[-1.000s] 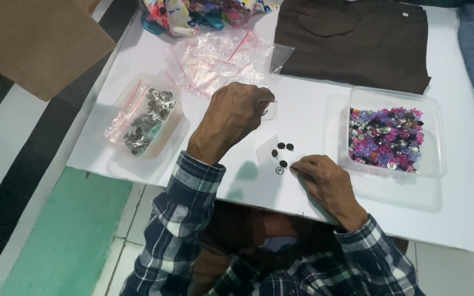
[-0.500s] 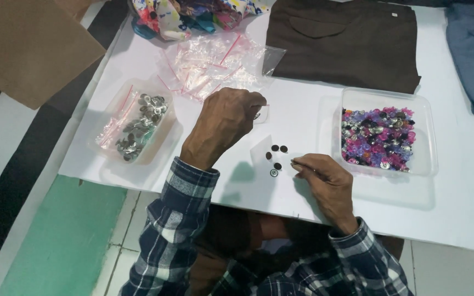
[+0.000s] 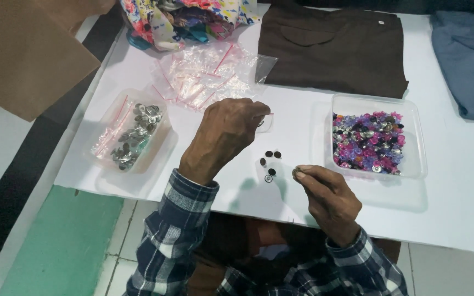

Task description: The person is meticulously picking out small black buttons from a plastic container filled with various colored buttons and placing them in a neat row on the white table surface.

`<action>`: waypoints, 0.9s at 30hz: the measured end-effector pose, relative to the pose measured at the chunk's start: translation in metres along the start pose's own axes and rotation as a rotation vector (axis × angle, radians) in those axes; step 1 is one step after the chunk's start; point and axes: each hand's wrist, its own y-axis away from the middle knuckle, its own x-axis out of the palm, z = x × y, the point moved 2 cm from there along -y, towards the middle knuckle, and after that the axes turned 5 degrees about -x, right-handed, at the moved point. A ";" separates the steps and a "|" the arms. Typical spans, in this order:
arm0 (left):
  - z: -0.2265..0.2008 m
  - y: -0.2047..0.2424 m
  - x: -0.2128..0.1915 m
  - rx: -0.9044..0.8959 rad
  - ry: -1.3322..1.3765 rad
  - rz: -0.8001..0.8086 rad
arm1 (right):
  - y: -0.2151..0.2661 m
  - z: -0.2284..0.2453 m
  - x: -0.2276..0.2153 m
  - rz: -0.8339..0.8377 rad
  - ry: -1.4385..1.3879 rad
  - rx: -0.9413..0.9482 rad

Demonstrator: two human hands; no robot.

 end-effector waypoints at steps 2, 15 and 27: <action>-0.003 0.001 0.002 -0.008 -0.014 -0.004 | -0.012 0.001 0.004 -0.025 -0.024 0.003; 0.004 -0.002 0.021 0.014 0.129 -0.034 | -0.096 0.000 0.039 0.397 0.385 -0.091; 0.021 -0.012 0.015 0.000 0.269 0.090 | -0.116 -0.002 0.046 0.679 0.477 -0.220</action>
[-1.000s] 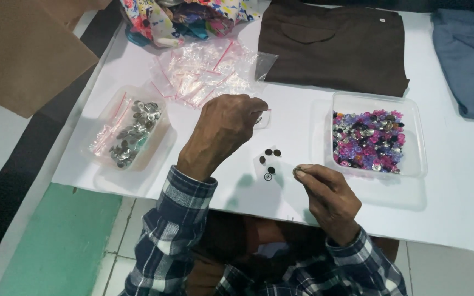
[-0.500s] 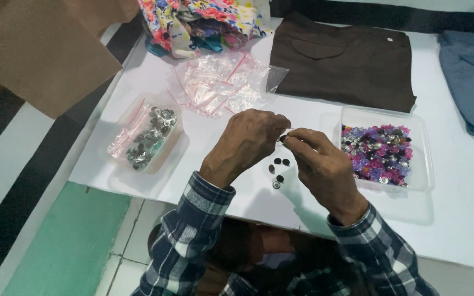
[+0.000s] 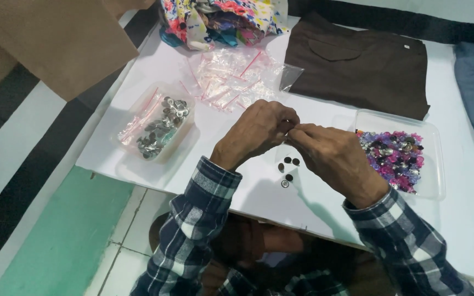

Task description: The person is meticulously picking out small black buttons from a plastic container filled with various colored buttons and placing them in a neat row on the white table surface.

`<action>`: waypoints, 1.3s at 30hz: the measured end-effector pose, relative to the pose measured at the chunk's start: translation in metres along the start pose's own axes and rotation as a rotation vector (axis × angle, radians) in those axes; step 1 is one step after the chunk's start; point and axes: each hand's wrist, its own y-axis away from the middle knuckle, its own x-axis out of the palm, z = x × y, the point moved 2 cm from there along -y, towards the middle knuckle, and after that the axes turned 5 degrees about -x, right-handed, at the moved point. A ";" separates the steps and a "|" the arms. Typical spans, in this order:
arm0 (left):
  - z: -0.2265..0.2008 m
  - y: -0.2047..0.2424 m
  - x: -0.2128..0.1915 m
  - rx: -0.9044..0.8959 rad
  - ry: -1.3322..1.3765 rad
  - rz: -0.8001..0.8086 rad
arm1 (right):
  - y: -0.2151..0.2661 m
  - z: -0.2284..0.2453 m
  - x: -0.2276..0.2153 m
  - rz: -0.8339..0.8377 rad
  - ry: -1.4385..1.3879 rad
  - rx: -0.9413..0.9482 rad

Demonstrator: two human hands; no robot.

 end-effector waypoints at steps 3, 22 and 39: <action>0.001 0.001 0.000 -0.019 0.001 -0.013 | -0.002 -0.007 -0.006 0.164 0.062 -0.026; 0.022 0.007 -0.020 -0.122 -0.165 -0.033 | 0.071 -0.024 0.064 0.166 -0.276 0.480; 0.026 -0.002 0.010 -0.163 -0.170 0.033 | 0.034 -0.015 0.020 -0.057 -0.221 0.350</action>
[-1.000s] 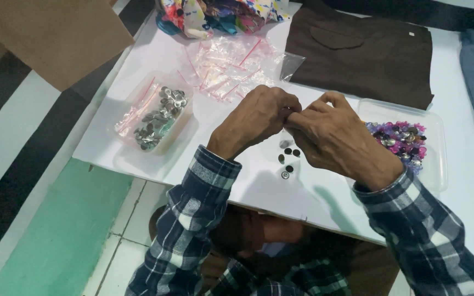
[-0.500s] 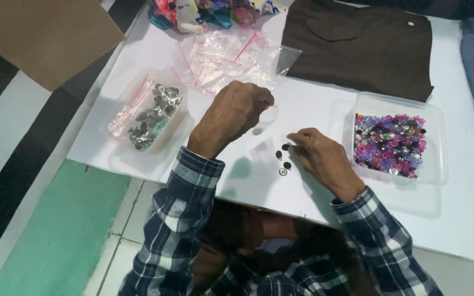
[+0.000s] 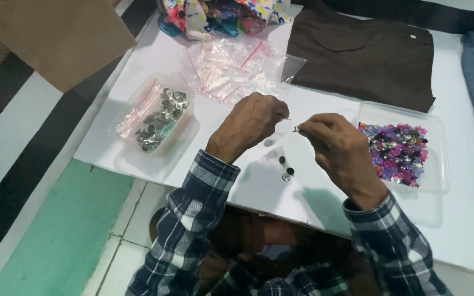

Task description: The person is meticulously picking out small black buttons from a plastic container filled with various colored buttons and placing them in a neat row on the white table surface.

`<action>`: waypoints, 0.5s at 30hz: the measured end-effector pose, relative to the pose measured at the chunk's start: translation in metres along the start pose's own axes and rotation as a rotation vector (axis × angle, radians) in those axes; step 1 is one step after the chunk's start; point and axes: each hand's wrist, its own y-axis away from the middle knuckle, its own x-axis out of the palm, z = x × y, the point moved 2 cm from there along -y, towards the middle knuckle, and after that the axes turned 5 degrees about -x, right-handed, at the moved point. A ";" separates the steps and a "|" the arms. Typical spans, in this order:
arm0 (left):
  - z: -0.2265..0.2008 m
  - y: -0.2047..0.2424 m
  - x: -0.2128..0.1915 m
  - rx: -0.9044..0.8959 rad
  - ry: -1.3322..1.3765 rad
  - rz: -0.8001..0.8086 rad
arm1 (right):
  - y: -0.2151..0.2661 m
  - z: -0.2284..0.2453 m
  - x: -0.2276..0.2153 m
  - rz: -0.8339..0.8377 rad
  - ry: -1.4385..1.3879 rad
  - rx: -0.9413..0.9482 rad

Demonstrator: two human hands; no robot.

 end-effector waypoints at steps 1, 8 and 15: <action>-0.002 -0.001 0.000 0.001 0.000 -0.002 | -0.005 -0.001 0.002 -0.001 0.001 -0.002; -0.004 -0.002 -0.001 0.005 0.024 0.008 | -0.022 0.012 0.007 0.071 0.194 -0.164; -0.001 -0.002 0.000 0.025 0.091 -0.002 | -0.030 0.025 0.010 -0.038 0.055 -0.192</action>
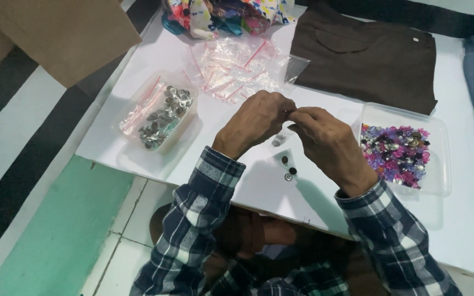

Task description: The person is meticulously picking out small black buttons from a plastic container filled with various colored buttons and placing them in a neat row on the white table surface.

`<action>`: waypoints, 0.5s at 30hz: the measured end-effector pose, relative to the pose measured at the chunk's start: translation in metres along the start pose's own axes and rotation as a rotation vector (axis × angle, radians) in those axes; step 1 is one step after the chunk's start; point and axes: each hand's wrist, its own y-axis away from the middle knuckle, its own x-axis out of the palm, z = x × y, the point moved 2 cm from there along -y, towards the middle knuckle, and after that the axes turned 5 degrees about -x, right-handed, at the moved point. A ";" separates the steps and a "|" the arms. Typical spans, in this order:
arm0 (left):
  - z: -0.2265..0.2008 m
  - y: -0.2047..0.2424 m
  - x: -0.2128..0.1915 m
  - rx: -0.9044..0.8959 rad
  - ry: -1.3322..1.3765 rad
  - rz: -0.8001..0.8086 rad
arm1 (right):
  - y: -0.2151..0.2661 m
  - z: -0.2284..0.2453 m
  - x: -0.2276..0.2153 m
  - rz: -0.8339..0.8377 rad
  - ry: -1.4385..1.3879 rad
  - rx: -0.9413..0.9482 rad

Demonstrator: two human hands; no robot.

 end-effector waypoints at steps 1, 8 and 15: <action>0.002 -0.002 -0.001 0.001 0.000 0.000 | 0.004 -0.005 0.002 0.000 0.000 0.000; 0.015 -0.003 -0.008 -0.021 -0.031 -0.024 | 0.051 -0.023 0.014 0.085 -0.052 0.180; 0.018 -0.006 0.004 -0.056 -0.046 -0.011 | 0.070 -0.012 0.048 0.523 -0.052 0.429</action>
